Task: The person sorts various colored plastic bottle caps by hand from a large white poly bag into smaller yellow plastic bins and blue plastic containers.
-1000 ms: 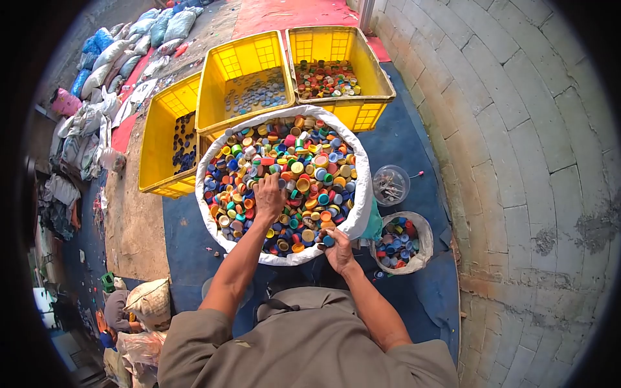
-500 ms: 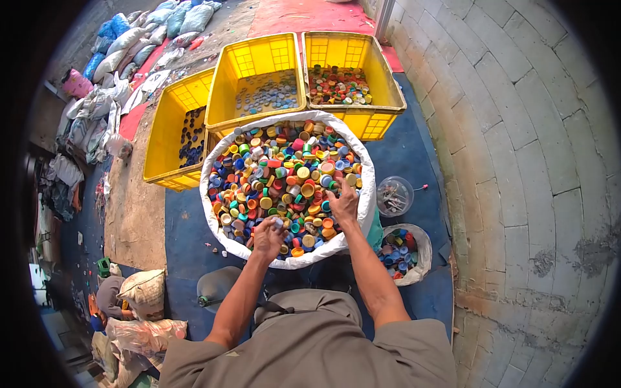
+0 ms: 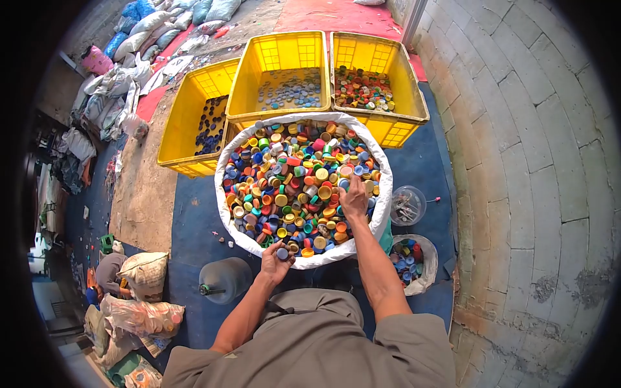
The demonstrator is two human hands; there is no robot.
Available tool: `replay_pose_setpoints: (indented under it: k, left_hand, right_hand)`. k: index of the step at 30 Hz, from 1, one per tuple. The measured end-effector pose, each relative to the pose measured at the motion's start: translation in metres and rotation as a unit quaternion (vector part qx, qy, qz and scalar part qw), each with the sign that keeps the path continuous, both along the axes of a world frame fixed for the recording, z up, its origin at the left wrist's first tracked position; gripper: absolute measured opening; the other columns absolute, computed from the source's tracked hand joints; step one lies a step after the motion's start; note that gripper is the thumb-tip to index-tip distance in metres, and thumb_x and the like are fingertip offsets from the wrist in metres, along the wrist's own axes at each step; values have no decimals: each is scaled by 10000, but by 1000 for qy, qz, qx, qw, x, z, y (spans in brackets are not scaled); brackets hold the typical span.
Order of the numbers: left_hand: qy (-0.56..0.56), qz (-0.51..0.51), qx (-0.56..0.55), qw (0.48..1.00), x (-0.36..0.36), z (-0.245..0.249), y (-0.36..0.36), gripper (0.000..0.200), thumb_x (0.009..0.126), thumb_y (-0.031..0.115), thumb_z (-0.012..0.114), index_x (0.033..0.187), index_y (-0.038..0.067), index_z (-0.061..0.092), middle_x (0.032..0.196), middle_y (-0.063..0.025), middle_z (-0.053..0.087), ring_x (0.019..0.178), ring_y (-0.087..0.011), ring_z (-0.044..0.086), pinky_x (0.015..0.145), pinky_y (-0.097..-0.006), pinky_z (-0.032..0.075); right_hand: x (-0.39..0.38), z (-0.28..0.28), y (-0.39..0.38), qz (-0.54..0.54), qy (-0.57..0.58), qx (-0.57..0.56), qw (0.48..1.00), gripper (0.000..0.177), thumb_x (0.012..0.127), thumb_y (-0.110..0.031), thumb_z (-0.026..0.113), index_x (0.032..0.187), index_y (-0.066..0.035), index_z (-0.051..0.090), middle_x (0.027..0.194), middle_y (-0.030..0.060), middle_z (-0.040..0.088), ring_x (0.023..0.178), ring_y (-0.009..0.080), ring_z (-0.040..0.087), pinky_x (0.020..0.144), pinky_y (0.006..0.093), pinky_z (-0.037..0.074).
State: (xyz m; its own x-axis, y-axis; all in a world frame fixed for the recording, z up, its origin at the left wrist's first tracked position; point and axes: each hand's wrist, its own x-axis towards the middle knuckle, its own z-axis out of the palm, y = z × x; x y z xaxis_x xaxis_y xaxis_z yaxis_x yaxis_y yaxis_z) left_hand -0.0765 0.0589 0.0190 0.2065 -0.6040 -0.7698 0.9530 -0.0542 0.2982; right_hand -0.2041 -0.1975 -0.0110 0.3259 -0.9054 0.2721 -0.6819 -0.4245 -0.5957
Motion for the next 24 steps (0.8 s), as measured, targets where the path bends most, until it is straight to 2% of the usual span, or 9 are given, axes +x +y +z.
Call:
replay_pose_setpoints:
  k: [4, 8, 10, 12, 14, 17, 19, 22, 24]
  left_hand:
    - [-7, -14, 3, 1000, 0, -4, 0, 156, 845, 261, 614, 823, 113, 569, 790, -44, 588, 717, -175, 555, 685, -334, 453]
    - [-43, -36, 9, 998, 1, -4, -5, 176, 855, 281, 621, 820, 116, 569, 787, -31, 581, 721, -164, 555, 681, -333, 451]
    - [-54, -53, 3, 997, 0, -5, -11, 182, 878, 283, 608, 812, 119, 567, 771, -24, 577, 715, -155, 557, 669, -320, 451]
    - [-63, -72, -4, 995, -2, -2, -18, 192, 902, 285, 595, 804, 122, 565, 754, -18, 573, 708, -147, 558, 656, -306, 452]
    - [-109, -106, 6, 988, -7, 3, -29, 221, 897, 309, 625, 806, 122, 551, 728, 10, 551, 651, -107, 546, 604, -278, 459]
    - [-170, -166, 16, 971, -15, 13, -48, 242, 841, 296, 708, 806, 93, 580, 699, 20, 536, 611, -75, 519, 559, -238, 432]
    - [-269, -225, -15, 936, -19, 8, -62, 240, 820, 272, 734, 818, 81, 589, 678, 19, 532, 593, -64, 506, 542, -224, 420]
    - [-467, -277, -57, 838, -36, 4, -90, 280, 787, 231, 760, 902, 18, 619, 696, -32, 617, 638, -79, 579, 580, -220, 445]
    - [-612, -316, -57, 723, -45, 0, -109, 318, 759, 204, 768, 975, 16, 629, 753, -78, 662, 683, -123, 626, 629, -246, 476]
  right_hand:
    - [4, 12, 1, 6, -43, 22, 999, 549, 674, -77, 790, 1151, -21, 525, 984, 170, 641, 938, 332, 607, 816, 422, 483]
    - [7, 28, -6, -12, -104, 112, 988, 529, 676, -85, 788, 1137, -17, 538, 995, 150, 634, 925, 297, 614, 809, 389, 492]
    - [7, 35, -12, -16, -172, 157, 972, 507, 687, -149, 805, 1114, -25, 562, 984, 118, 648, 903, 214, 625, 771, 339, 504]
    - [3, 52, -14, -46, -213, 174, 960, 483, 703, -194, 804, 1095, -24, 579, 968, 108, 647, 899, 198, 619, 774, 321, 498]
    - [-4, 56, -19, -57, -361, 243, 899, 413, 766, -236, 753, 1077, -21, 589, 909, 41, 614, 835, 140, 575, 749, 290, 481]
    - [-37, 68, -18, -56, -541, 386, 746, 303, 845, -212, 621, 1102, -56, 581, 902, 8, 588, 745, 91, 530, 647, 263, 447]
    - [-58, 69, -6, -40, -607, 429, 668, 310, 874, -210, 508, 1128, -36, 545, 918, 44, 597, 748, 142, 573, 672, 285, 465]
    - [-85, 73, 26, -55, -672, 467, 571, 367, 840, -183, 464, 1165, -17, 513, 1009, 122, 606, 844, 228, 613, 748, 333, 494]
    - [-99, 65, 45, -56, -698, 472, 535, 394, 829, -177, 466, 1182, -6, 493, 1060, 149, 601, 892, 247, 607, 775, 354, 497]
